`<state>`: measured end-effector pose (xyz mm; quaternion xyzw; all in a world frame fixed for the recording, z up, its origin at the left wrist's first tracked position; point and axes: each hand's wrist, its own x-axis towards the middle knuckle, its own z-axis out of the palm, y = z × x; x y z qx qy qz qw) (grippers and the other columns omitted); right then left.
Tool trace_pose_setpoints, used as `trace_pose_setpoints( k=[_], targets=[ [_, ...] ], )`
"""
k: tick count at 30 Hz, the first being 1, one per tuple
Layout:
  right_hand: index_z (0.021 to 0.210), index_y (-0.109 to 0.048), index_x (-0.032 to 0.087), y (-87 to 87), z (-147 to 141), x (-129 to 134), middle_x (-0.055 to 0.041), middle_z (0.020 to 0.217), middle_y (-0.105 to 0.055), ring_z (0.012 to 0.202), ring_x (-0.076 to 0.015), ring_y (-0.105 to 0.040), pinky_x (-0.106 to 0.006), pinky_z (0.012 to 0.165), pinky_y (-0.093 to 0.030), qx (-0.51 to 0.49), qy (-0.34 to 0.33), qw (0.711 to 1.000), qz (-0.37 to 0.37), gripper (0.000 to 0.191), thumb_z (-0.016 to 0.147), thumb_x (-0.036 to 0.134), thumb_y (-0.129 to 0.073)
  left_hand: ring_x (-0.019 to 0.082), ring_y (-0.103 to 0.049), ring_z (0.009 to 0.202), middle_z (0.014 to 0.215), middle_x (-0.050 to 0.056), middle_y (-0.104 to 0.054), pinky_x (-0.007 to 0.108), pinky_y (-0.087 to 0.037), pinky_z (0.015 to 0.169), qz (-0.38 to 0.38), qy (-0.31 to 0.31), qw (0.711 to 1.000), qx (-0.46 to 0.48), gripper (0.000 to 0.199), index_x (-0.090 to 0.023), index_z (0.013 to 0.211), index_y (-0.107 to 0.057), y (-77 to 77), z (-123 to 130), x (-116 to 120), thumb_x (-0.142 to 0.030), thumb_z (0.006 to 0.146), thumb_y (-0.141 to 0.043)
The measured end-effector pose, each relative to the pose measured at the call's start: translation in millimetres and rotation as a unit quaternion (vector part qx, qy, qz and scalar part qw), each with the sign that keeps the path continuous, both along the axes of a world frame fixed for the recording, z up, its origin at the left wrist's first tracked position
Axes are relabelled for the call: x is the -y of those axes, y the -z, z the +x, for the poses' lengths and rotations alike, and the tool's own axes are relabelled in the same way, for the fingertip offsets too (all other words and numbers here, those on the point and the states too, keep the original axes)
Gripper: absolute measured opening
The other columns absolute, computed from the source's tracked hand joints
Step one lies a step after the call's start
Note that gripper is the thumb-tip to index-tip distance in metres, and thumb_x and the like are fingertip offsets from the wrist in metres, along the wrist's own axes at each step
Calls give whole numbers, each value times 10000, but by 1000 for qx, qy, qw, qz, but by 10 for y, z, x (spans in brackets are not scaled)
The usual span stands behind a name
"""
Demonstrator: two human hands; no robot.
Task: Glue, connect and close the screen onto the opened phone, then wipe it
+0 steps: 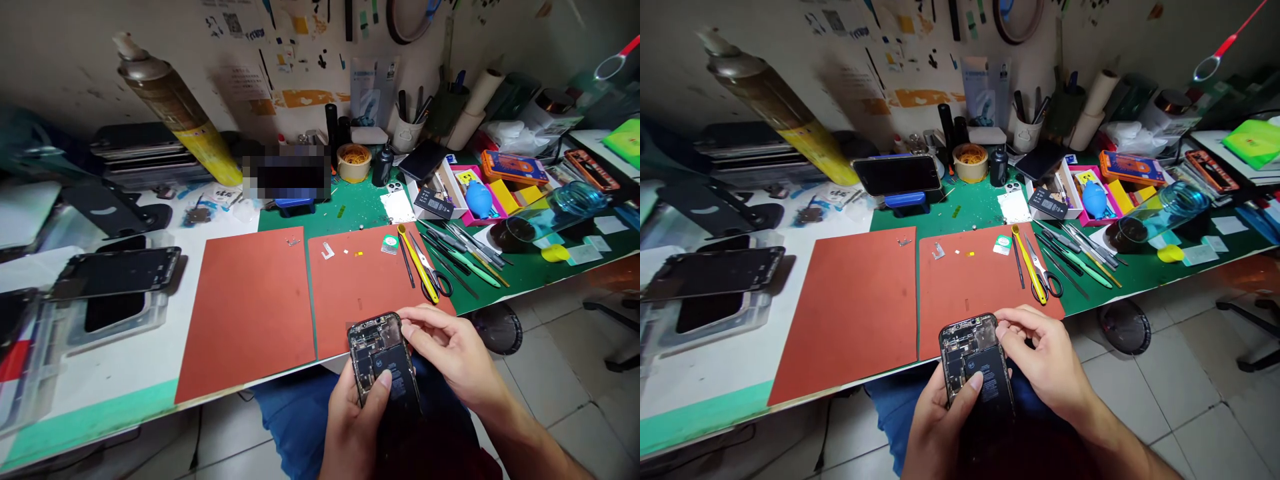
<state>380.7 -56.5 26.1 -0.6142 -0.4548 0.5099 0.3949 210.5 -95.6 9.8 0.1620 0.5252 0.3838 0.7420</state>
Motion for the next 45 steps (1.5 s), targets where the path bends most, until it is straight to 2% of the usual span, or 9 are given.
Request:
trace_pose_setpoints(
  k=[3,8,18,24,29,32,39,45],
  targets=[
    [1130,-837,205,24,-12,-4,-64,964,-754,782,-160,-683,-279,711,-590,22,3,1000,2,320,1002,461,-694,356,-800,1125,1162,154,-840,469,-631,1009,-22,-11,999,19,663,-162,1322,-718,-58,0,-31,-501,788,-916],
    [1088,-853,194,1,-31,-18,-65,910,-754,728,-152,-656,-275,677,-569,59,11,998,14,295,1003,416,-680,369,-779,1184,1120,147,-848,485,-605,1063,-12,-27,999,21,630,-165,1307,-736,-102,18,-26,-479,792,-916],
    [1043,-868,219,-10,-25,-25,-44,860,-748,682,-140,-632,-259,630,-547,99,8,994,42,248,991,368,-676,374,-744,1258,1193,139,-837,482,-559,1143,-6,-28,999,17,622,-173,1305,-749,-183,24,-39,-478,791,-922],
    [1047,-870,220,-25,-18,-42,-50,868,-750,691,-147,-643,-265,635,-550,100,3,994,40,270,997,392,-669,386,-767,1204,1238,148,-826,484,-601,1075,-32,-25,999,29,614,-182,1285,-759,-211,2,-56,-471,775,-939],
    [990,-864,221,-50,-30,-39,-50,868,-757,698,-150,-645,-265,629,-541,125,4,991,55,255,998,379,-665,381,-738,1271,1240,137,-828,467,-592,1099,-3,-18,1000,16,619,-197,1321,-745,-129,8,-22,-499,807,-912],
    [975,-863,220,-61,-36,-41,-44,852,-757,689,-144,-638,-258,618,-526,140,3,988,70,245,999,342,-652,371,-705,1334,1317,119,-806,442,-572,1139,28,-9,999,-38,579,-215,1317,-747,-43,23,35,-535,851,-872],
    [1014,-858,222,-69,-53,-49,-40,877,-775,700,-142,-664,-247,631,-542,146,-1,986,80,241,989,315,-637,372,-693,1346,1405,129,-763,394,-614,1067,87,-7,987,-134,604,-208,1388,-719,103,33,145,-552,901,-821],
    [899,-805,203,-174,-76,-9,-39,829,-764,700,-154,-684,-249,623,-521,197,26,979,35,273,971,380,-610,341,-740,1283,1342,133,-792,404,-607,1096,213,19,955,-207,496,-203,1387,-727,212,10,189,-502,992,-729]
  ],
)
